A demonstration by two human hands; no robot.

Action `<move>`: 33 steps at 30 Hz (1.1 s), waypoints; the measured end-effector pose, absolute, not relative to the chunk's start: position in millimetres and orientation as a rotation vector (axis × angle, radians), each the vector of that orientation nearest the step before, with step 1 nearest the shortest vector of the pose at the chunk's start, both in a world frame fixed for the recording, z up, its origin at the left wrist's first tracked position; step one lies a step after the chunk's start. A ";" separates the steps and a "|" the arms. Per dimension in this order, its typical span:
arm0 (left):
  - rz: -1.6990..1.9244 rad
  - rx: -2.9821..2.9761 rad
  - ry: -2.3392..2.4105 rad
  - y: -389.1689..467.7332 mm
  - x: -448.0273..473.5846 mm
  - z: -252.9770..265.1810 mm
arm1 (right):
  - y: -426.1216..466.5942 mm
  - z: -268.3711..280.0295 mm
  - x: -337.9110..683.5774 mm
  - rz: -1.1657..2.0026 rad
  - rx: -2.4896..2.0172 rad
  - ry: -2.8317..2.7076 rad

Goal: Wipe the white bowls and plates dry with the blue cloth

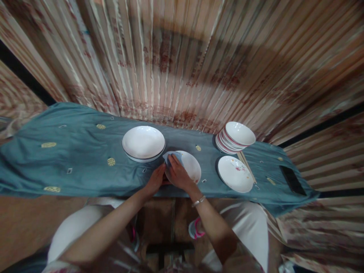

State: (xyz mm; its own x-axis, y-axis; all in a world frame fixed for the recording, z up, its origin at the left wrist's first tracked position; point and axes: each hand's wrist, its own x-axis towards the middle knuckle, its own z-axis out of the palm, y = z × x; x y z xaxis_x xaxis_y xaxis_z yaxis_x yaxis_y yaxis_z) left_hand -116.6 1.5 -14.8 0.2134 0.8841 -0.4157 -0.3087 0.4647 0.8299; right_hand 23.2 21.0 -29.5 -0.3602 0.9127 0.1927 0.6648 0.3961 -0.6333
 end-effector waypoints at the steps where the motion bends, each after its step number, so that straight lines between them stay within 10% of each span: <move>1: 0.926 0.673 1.044 1.4 -116.5 -14.3 | 20.0 -28.7 18.6 0.641 -1.334 -2.115; 33: 0.899 0.598 1.073 4.6 -113.4 -10.6 | 28.8 12.9 84.5 -0.077 -2.066 -2.468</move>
